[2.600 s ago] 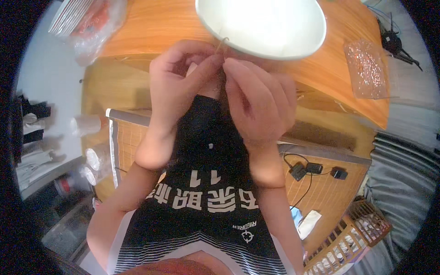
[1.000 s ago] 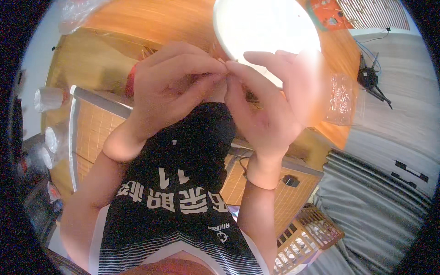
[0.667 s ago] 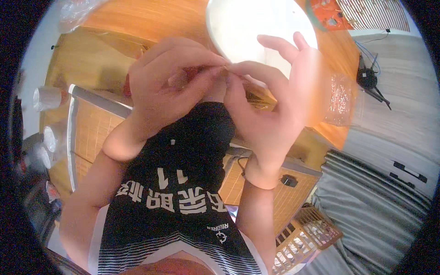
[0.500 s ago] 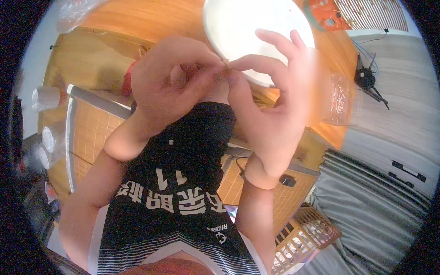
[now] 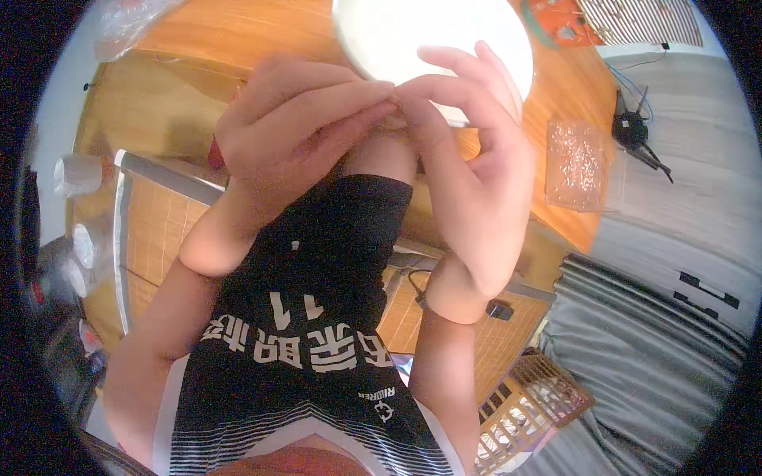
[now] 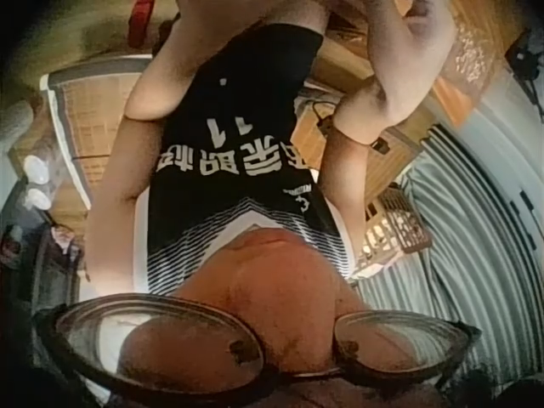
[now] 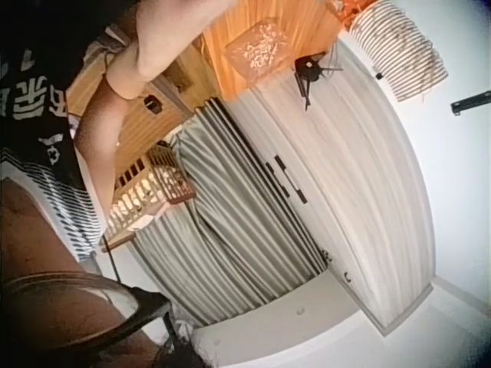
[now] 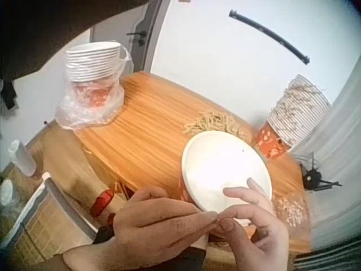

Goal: Attach a string handle to a paper bucket by threading it through pre-made holes.

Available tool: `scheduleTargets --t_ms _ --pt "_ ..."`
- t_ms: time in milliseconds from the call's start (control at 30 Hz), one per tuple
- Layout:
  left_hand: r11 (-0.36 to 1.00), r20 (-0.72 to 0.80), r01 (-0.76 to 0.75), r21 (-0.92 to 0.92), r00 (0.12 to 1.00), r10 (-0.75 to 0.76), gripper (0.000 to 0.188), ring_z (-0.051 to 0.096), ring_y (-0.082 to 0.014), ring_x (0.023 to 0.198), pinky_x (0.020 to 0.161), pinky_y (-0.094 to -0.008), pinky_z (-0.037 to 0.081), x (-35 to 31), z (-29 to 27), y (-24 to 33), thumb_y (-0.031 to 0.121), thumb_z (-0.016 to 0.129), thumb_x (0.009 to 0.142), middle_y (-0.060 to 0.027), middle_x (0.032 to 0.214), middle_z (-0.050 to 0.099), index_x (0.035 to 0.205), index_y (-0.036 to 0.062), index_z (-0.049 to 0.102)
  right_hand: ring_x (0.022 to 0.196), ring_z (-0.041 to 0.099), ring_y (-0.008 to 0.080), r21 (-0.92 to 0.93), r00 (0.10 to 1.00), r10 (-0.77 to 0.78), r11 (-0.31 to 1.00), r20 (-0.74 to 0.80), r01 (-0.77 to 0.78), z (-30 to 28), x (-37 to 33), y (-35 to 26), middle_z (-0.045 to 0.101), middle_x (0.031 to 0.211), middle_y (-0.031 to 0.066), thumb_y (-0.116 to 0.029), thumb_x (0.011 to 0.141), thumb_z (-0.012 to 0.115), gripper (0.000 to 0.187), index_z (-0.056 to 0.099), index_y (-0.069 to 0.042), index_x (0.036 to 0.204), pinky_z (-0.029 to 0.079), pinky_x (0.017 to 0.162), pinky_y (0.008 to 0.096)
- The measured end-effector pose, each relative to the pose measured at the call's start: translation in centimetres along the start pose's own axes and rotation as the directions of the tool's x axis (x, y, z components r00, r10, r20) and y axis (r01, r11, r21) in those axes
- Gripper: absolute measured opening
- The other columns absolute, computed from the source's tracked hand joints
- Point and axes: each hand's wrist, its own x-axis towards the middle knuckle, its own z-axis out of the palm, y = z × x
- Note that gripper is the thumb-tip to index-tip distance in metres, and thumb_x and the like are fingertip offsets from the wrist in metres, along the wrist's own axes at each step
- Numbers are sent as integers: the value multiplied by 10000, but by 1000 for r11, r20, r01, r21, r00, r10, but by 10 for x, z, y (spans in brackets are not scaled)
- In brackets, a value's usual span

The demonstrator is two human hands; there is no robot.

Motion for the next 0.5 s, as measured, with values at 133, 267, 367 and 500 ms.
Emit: scheduleTargets --t_ms 133,267,367,500 --pt "995 -46 -77 68 996 81 246 664 -143 745 684 -272 484 -1 3 -7 34 823 709 13 845 708 938 105 769 1398 437 305 -3 1000 -15 1000 -18 15 1 0 -1 680 1231 97 -7 924 667 79 714 2 986 306 1144 403" --pt "997 -48 16 72 999 -12 219 656 -130 699 628 -254 437 0 1 -2 71 819 709 37 831 704 911 130 759 1322 518 280 25 999 -27 999 -17 27 0 0 1 721 1110 75 12 867 715 132 735 1 996 364 1103 396" --pt "978 2 186 -89 982 -187 173 636 -147 649 555 -256 431 3 -4 -2 64 802 743 -7 822 696 906 101 758 1293 543 264 -82 997 -50 996 -56 45 3 -3 2 736 1037 56 17 827 742 169 742 -5 994 376 1091 381" --pt "947 184 306 -93 940 -286 105 587 -69 666 570 -200 447 12 -21 8 0 745 839 -17 856 698 922 64 743 1259 571 249 -225 991 -112 970 -77 92 8 -3 3 745 991 15 -18 812 768 155 758 -43 965 320 1135 448"
